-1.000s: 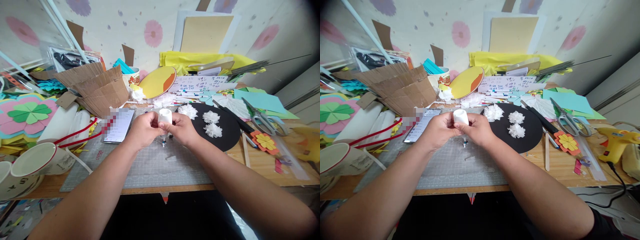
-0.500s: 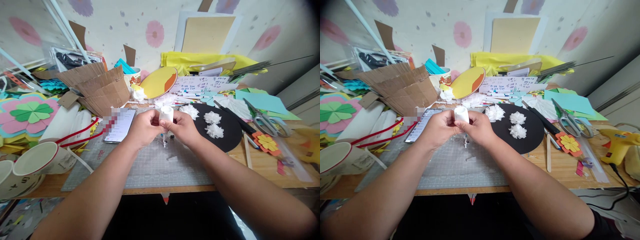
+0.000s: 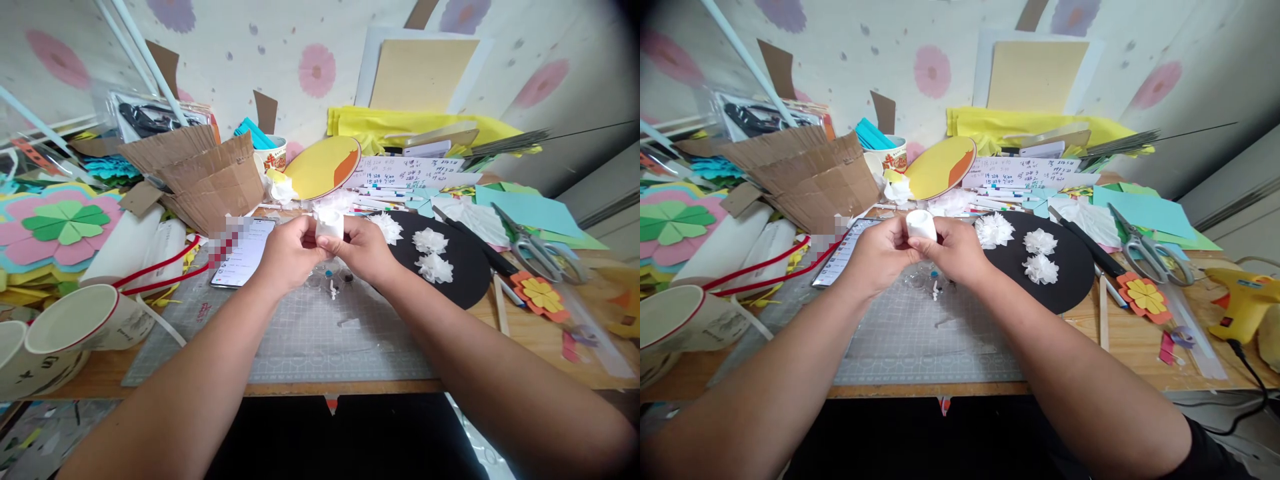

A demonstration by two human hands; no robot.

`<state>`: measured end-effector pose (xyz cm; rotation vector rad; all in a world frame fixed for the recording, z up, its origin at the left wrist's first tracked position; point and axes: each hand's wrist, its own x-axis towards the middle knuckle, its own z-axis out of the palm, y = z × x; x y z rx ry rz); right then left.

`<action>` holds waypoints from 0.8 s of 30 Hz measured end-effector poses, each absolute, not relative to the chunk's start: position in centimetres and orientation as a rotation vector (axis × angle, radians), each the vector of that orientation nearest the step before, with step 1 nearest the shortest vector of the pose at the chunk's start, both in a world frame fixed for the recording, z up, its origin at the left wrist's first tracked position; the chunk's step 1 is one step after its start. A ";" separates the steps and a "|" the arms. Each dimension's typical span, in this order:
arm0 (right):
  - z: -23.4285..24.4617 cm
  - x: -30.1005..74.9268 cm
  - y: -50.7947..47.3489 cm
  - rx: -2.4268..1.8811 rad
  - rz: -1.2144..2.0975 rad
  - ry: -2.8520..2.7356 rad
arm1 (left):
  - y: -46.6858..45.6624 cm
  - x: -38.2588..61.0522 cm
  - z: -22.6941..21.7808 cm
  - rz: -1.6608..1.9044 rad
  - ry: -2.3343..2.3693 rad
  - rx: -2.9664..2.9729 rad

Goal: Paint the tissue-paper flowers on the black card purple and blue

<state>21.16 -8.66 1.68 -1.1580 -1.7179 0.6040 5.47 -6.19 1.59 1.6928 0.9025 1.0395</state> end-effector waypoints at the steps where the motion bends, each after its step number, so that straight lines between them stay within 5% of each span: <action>1: 1.5 21.2 -8.6 -1.157 0.602 -1.716 | -6.1 5.5 1.4 1.033 0.909 1.700; 24: 4.6 24.0 -7.7 -1.148 0.462 -1.670 | -4.3 8.6 4.7 1.104 0.825 1.827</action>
